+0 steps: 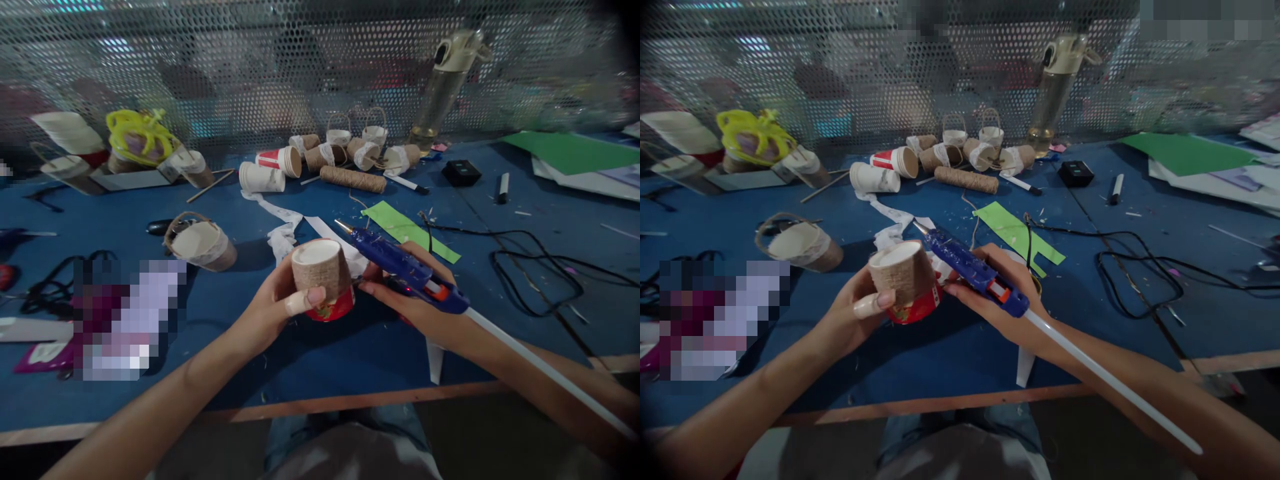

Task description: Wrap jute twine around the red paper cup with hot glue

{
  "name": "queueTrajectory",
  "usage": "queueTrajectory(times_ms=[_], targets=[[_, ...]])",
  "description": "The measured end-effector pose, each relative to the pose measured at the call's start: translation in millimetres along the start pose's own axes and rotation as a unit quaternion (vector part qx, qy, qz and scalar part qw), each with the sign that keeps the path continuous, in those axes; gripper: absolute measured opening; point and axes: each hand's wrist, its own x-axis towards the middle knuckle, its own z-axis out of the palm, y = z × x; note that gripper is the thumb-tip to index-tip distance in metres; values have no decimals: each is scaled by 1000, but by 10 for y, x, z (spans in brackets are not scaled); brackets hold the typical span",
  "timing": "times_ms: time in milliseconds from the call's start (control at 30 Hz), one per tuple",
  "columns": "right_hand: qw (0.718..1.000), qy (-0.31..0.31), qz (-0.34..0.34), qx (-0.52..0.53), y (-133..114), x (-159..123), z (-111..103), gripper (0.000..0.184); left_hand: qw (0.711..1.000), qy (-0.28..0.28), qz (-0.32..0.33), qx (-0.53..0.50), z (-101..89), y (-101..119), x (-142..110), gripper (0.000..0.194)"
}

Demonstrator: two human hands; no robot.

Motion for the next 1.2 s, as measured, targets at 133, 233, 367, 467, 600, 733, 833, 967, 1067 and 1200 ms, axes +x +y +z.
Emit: queueTrajectory(times_ms=[133,233,367,467,600,733,833,967,1067,1200], targets=[[1000,-3,19,4,2,20,-16,17,999,17,4,-43,1,36,-9,66],[999,-19,47,-13,-24,56,-24,19,998,8,9,-65,-2,57,-23,63],[998,2,58,-17,-34,98,-12,15,996,-12,12,-92,-1,79,-41,59],[998,30,45,-13,-38,106,-7,13,996,-7,18,-91,2,91,-41,61],[997,66,4,-41,-96,77,-48,18,996,20,14,-86,-7,110,-21,62],[999,23,-40,-27,-151,63,-105,23,994,40,8,-100,-17,141,-4,52],[996,-16,-74,-50,-155,99,-116,23,992,47,9,-120,6,171,1,50],[989,-32,-128,-72,-125,134,-117,18,988,62,5,-143,38,196,8,61],[990,-53,-118,-59,-101,120,-134,18,987,66,9,-149,28,186,17,66],[987,-98,-114,-58,-70,96,-160,24,988,67,35,-135,5,165,28,66]])
